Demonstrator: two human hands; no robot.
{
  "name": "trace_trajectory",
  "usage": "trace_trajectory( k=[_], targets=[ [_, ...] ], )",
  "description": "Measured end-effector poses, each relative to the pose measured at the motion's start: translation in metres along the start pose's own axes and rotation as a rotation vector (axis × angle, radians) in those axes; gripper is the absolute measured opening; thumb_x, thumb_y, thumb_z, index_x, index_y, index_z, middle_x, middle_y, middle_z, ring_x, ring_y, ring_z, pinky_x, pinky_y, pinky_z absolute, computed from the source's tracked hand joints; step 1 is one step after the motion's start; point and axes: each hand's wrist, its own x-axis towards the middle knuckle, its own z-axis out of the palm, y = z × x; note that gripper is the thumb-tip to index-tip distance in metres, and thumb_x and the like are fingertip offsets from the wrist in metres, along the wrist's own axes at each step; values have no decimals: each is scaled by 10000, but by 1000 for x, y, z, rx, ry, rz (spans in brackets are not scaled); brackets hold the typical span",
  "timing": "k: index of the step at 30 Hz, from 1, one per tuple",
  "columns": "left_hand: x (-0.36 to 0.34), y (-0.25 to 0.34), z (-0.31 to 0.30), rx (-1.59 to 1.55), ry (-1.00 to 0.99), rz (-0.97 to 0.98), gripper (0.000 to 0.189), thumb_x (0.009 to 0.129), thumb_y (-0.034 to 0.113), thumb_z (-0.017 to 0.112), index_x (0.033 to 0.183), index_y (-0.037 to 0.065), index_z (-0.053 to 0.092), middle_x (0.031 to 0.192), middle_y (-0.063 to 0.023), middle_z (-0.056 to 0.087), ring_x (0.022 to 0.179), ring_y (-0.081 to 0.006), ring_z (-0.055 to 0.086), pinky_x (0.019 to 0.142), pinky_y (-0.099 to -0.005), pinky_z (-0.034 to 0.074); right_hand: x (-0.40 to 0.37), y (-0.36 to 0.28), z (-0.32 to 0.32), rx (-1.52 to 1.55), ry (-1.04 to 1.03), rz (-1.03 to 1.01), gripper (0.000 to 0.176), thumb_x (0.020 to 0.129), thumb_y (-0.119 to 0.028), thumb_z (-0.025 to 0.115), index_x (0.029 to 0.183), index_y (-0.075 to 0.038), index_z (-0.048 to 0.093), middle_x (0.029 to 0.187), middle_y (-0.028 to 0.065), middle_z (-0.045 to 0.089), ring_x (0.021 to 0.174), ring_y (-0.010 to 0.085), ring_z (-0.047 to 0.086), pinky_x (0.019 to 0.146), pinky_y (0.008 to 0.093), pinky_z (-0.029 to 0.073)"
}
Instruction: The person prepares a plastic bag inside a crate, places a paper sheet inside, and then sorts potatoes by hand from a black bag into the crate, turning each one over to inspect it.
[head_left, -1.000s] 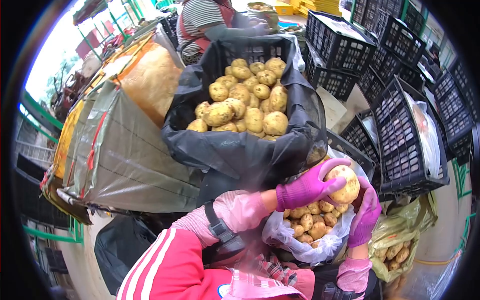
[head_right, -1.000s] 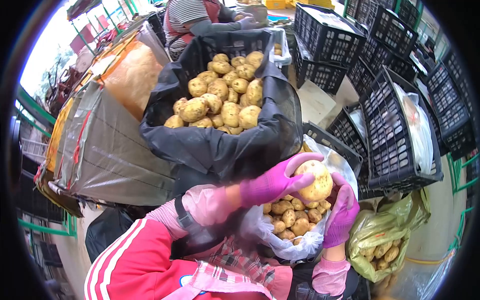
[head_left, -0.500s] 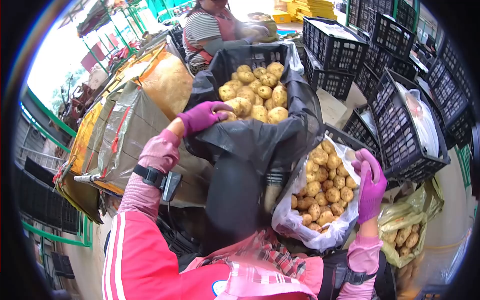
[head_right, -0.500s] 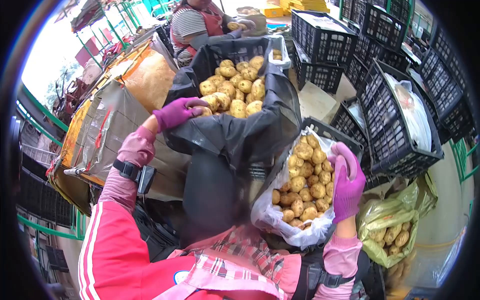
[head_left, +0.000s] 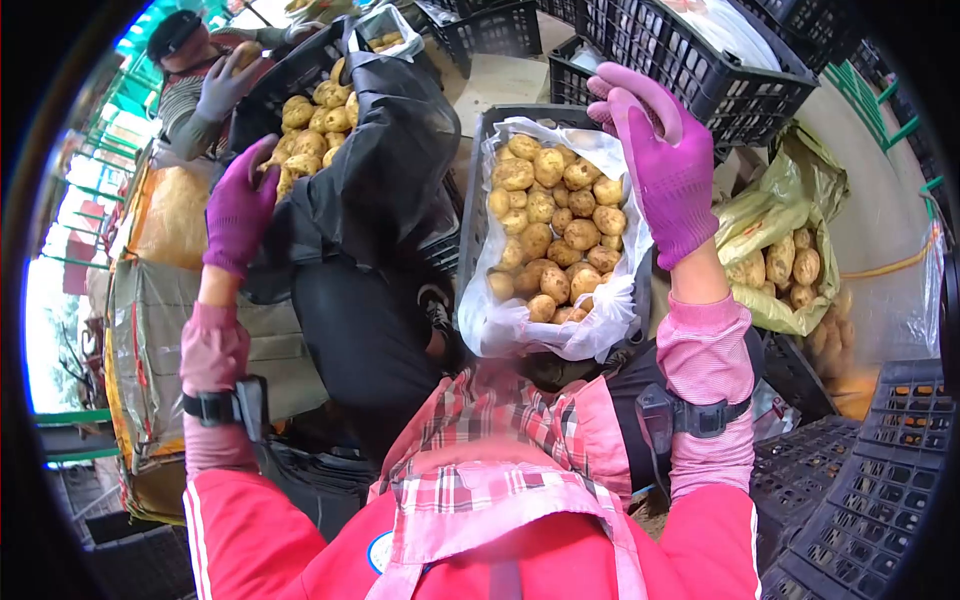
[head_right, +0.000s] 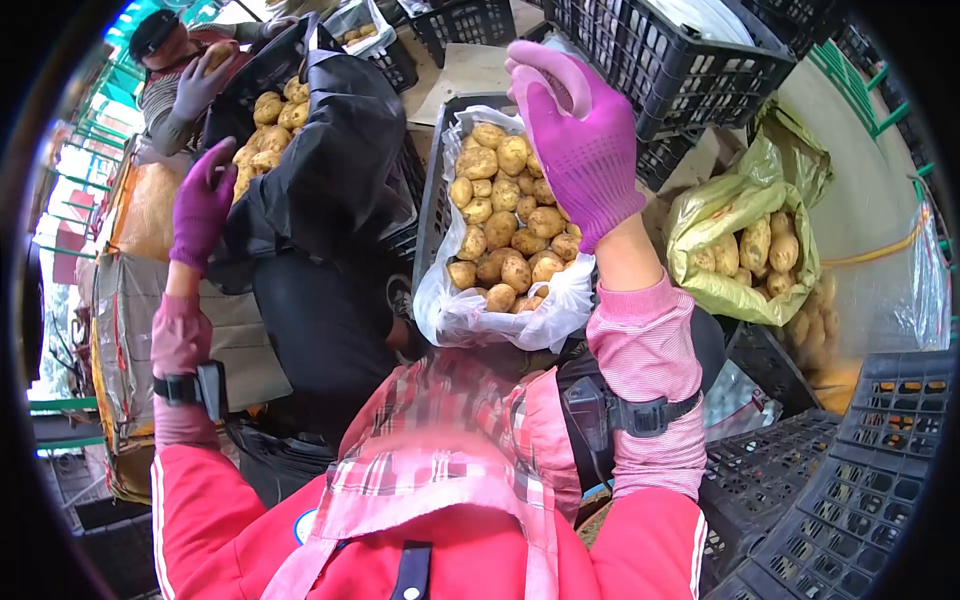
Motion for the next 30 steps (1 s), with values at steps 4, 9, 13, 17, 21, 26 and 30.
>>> trace_trajectory(
  k=[4,9,13,17,21,26,30],
  targets=[
    [-24,175,65,-550,-187,218,296,919,129,630,1203,46,643,1122,-174,684,1033,-308,675,909,-358,518,2,8,-3,-42,-15,-60,237,944,-128,620,1147,-26,688,1040,101,722,953,131,686,827,260,540],
    [-89,223,261,-149,-946,101,454,926,434,577,976,-3,692,965,-240,691,913,-406,670,808,-481,526,-1,13,1,-89,-37,-55,252,935,-143,642,1155,-26,682,1017,102,722,924,145,692,827,263,539],
    [-114,232,303,-24,-1277,14,604,784,534,682,1057,-5,711,1045,-226,706,977,-362,689,858,-438,531,-3,5,-5,-165,-34,7,242,944,-118,635,1158,-16,685,1019,75,715,907,109,675,807,245,541],
    [-98,223,303,-97,-1356,46,640,743,566,714,1055,7,720,1055,-208,714,969,-335,698,858,-410,532,0,10,-8,-162,40,-24,253,889,-213,678,1089,-60,709,947,122,724,852,187,711,765,292,559],
    [-91,166,328,-886,-1268,-121,511,896,462,679,1196,53,623,1000,-87,689,880,-159,663,761,-330,532,4,17,-1,-151,119,-101,247,847,-249,700,1029,-85,728,872,142,718,762,244,714,705,330,562],
    [-129,213,381,-1362,-1073,-648,519,953,440,620,1308,73,524,1050,-51,644,932,-182,631,784,-349,522,3,16,12,-126,67,-153,204,836,-231,705,988,-95,706,840,145,697,735,296,689,667,367,550],
    [-130,217,402,-858,-981,-766,624,904,447,672,1355,61,479,1172,-110,624,1010,-263,626,831,-393,530,1,19,17,-178,72,-182,185,847,-221,694,976,-88,697,819,147,687,725,310,680,661,375,545]
  ],
)
